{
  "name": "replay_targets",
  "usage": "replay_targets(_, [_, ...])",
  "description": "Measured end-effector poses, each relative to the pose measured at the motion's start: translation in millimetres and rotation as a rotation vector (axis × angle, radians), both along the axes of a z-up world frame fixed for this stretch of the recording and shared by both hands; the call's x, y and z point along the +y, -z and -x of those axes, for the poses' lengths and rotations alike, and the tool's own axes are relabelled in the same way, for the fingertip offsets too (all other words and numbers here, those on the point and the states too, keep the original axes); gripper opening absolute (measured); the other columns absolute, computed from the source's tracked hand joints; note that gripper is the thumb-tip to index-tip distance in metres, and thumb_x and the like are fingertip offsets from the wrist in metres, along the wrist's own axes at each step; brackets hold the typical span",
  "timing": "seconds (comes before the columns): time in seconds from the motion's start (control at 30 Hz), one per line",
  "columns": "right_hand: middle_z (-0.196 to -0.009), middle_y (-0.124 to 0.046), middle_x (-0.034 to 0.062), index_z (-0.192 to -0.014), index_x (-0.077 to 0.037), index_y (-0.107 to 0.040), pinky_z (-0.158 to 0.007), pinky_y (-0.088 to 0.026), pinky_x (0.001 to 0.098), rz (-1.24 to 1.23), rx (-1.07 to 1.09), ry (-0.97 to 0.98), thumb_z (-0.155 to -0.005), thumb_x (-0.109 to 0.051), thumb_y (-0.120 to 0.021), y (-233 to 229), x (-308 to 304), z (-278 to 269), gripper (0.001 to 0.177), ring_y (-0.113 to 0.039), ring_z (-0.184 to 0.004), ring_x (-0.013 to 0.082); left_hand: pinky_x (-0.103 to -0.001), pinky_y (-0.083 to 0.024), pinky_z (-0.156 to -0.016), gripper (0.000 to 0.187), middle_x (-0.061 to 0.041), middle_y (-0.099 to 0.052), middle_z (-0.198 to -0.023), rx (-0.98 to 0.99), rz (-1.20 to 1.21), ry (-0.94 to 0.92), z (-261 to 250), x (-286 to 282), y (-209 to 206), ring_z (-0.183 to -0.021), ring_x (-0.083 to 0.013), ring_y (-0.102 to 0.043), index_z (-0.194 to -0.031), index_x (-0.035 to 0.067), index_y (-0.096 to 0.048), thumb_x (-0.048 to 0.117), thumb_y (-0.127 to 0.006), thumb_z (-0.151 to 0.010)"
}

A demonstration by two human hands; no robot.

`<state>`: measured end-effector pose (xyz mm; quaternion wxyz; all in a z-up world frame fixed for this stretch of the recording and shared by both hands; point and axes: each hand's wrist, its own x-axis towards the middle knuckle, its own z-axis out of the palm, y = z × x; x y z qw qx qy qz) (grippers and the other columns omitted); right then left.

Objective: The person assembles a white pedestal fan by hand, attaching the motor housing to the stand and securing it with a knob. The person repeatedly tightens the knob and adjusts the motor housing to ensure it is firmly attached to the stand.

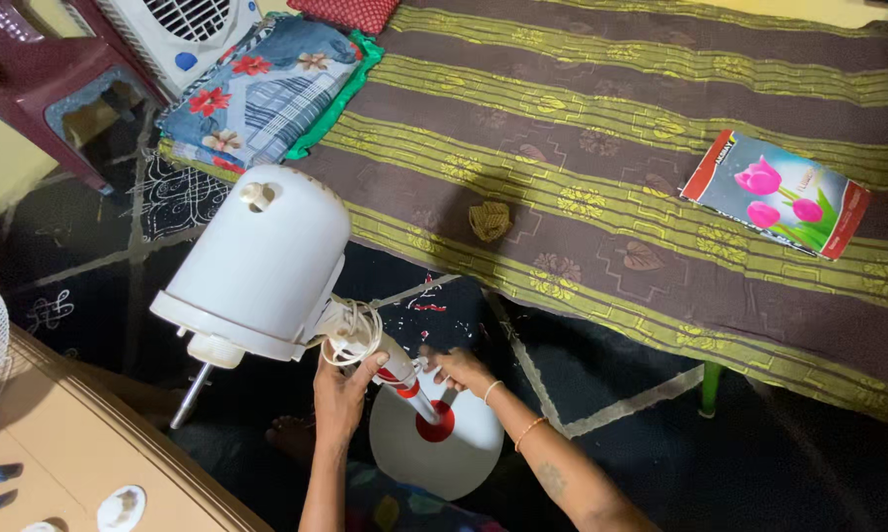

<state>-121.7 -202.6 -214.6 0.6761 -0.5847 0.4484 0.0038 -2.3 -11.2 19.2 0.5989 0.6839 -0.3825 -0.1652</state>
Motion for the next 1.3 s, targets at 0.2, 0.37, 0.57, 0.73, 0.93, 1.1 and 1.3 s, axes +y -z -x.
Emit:
replay_targets(0.2, [-0.085, -0.068, 0.0022, -0.102, -0.007, -0.078, -0.058, -0.047, 0.0215, -0.211, -0.3, -0.182, -0.097, -0.037, -0.073, -3, -16, 5, 0.031, -0.063, -0.076, 0.0071, -0.034, -0.05, -0.097, 0.053, -0.01, -0.07, -0.121, 0.101, 0.045, 0.044, -1, -1, 1, -0.109, -0.0184, -0.065, -0.128, 0.003, -0.062, 0.016, -0.082, -0.08])
replay_targets(0.37, [-0.104, -0.074, 0.0032, -0.103, -0.009, -0.072, -0.068, -0.057, 0.0281, 0.321, -0.405, -0.04, -0.086, 0.0, -0.062, 20, 11, -8, 0.022, -0.067, -0.089, 0.0123, -0.034, -0.05, -0.096, 0.053, -0.008, -0.07, -0.121, 0.045, -0.036, 0.012, 0, 0, -3, -0.109, -0.0185, -0.066, -0.126, 0.003, -0.062, 0.015, -0.083, -0.079])
replay_targets(0.57, [-0.117, -0.072, 0.0015, -0.114, -0.011, -0.071, -0.077, -0.055, 0.0294, 0.351, -0.481, 0.139, -0.076, 0.009, -0.054, 18, 31, -9, 0.047, -0.067, -0.097, 0.0161, -0.035, -0.05, -0.097, 0.053, -0.01, -0.07, -0.121, 0.081, 0.035, 0.045, -2, 0, 1, -0.11, -0.02, -0.065, -0.127, 0.003, -0.062, 0.015, -0.083, -0.08])
replay_targets(0.73, [-0.117, -0.069, -0.0006, -0.131, -0.017, -0.068, -0.074, -0.053, 0.0303, -0.051, -0.415, 0.21, -0.093, -0.015, -0.057, -28, 34, 24, 0.04, -0.065, -0.097, 0.0139, -0.035, -0.049, -0.097, 0.053, -0.009, -0.07, -0.123, 0.006, -0.03, 0.007, -1, 0, -2, -0.11, -0.0204, -0.066, -0.126, 0.004, -0.063, 0.017, -0.083, -0.079])
replay_targets(0.93, [-0.112, -0.075, 0.0031, -0.128, -0.016, -0.07, -0.078, -0.055, 0.0293, 0.243, -0.378, -0.012, -0.092, -0.03, -0.072, -42, 28, 28, 0.039, -0.068, -0.096, 0.0123, -0.035, -0.049, -0.098, 0.053, -0.01, -0.07, -0.123, -0.001, 0.011, 0.028, -1, 0, -1, -0.111, -0.0211, -0.065, -0.126, 0.003, -0.063, 0.017, -0.084, -0.08])
replay_targets(1.1, [-0.085, -0.07, 0.0084, -0.108, -0.003, -0.079, -0.064, -0.051, 0.0274, 0.39, -0.295, 0.075, -0.098, -0.033, -0.076, 1, 15, -4, 0.032, -0.059, -0.069, 0.012, -0.034, -0.049, -0.098, 0.055, -0.008, -0.07, -0.122, 0.017, -0.061, -0.02, -1, 0, 3, -0.11, -0.0191, -0.066, -0.128, 0.004, -0.062, 0.017, -0.084, -0.079])
replay_targets(1.3, [-0.073, -0.066, 0.0055, -0.119, -0.01, -0.075, -0.046, -0.038, 0.0276, 0.035, -0.228, 0.138, -0.087, -0.033, -0.073, 15, -4, -31, 0.039, -0.052, -0.054, 0.01, -0.034, -0.049, -0.098, 0.056, -0.009, -0.069, -0.124, -0.009, -0.006, -0.002, -2, 2, 3, -0.111, -0.0188, -0.065, -0.129, 0.003, -0.062, 0.017, -0.084, -0.08])
